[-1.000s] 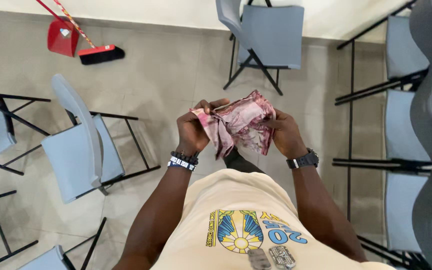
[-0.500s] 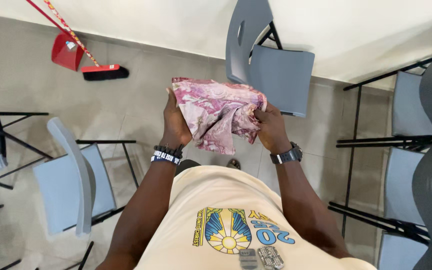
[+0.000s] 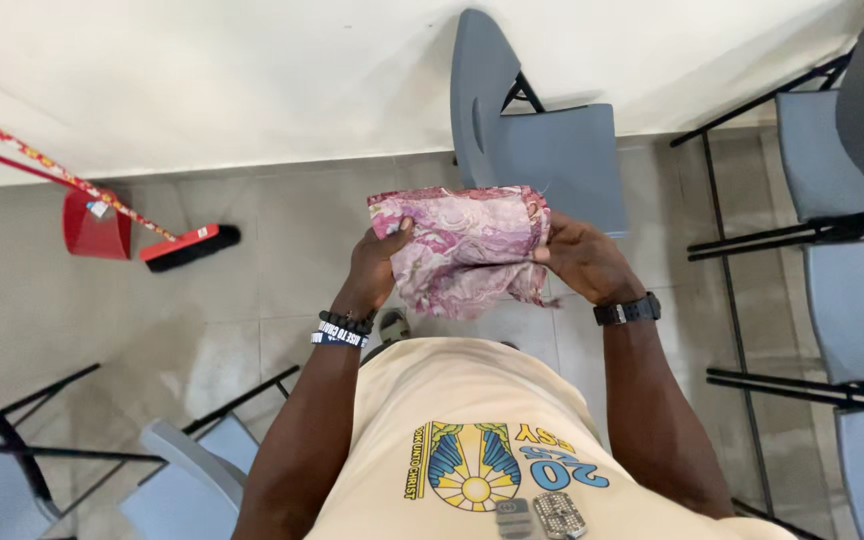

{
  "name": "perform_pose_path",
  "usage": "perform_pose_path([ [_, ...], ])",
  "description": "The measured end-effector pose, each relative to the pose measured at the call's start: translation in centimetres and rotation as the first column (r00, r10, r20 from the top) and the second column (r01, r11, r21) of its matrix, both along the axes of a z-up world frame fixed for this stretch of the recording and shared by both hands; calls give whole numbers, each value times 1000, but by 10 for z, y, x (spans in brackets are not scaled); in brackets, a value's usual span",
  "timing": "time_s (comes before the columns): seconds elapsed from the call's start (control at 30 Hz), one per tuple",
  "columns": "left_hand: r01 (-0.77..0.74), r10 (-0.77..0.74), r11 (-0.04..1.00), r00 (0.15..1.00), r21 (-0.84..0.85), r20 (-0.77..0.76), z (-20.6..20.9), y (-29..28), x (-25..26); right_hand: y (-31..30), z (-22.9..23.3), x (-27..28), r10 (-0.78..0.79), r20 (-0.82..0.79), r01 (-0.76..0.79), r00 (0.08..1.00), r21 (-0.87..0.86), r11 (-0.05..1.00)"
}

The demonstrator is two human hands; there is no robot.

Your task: The person wipes the surface and edges of several chairs using a cloth, then folds the cloth into a square.

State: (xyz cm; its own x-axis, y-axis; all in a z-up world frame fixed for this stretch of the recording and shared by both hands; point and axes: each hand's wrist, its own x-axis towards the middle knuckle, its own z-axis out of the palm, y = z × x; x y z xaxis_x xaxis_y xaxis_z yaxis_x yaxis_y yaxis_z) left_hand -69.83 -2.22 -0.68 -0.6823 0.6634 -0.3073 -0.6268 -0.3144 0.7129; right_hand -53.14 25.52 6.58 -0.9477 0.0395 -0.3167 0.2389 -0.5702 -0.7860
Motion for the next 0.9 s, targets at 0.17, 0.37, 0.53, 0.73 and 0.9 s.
perform_pose_path([
  [0.17,132,-183,973,942,-190,-281,31,-14,-72,-35,0,-70,-297,6,295,955,93,951],
  [0.37,281,-309,948,924,-149,-227,69,-10,-136,-40,24,-127,-472,-143,483,870,53,874],
  [0.53,231,-305,941,897,-248,-319,83,15,-161,-24,40,-156,-482,-90,473,872,413,778],
  [0.73,108,-186,978,830,-176,-526,90,46,-190,8,46,-197,-515,-230,555,825,498,666],
  [0.9,83,-133,988,876,-128,-464,77,75,-222,27,49,-211,-542,-294,610,787,498,616],
])
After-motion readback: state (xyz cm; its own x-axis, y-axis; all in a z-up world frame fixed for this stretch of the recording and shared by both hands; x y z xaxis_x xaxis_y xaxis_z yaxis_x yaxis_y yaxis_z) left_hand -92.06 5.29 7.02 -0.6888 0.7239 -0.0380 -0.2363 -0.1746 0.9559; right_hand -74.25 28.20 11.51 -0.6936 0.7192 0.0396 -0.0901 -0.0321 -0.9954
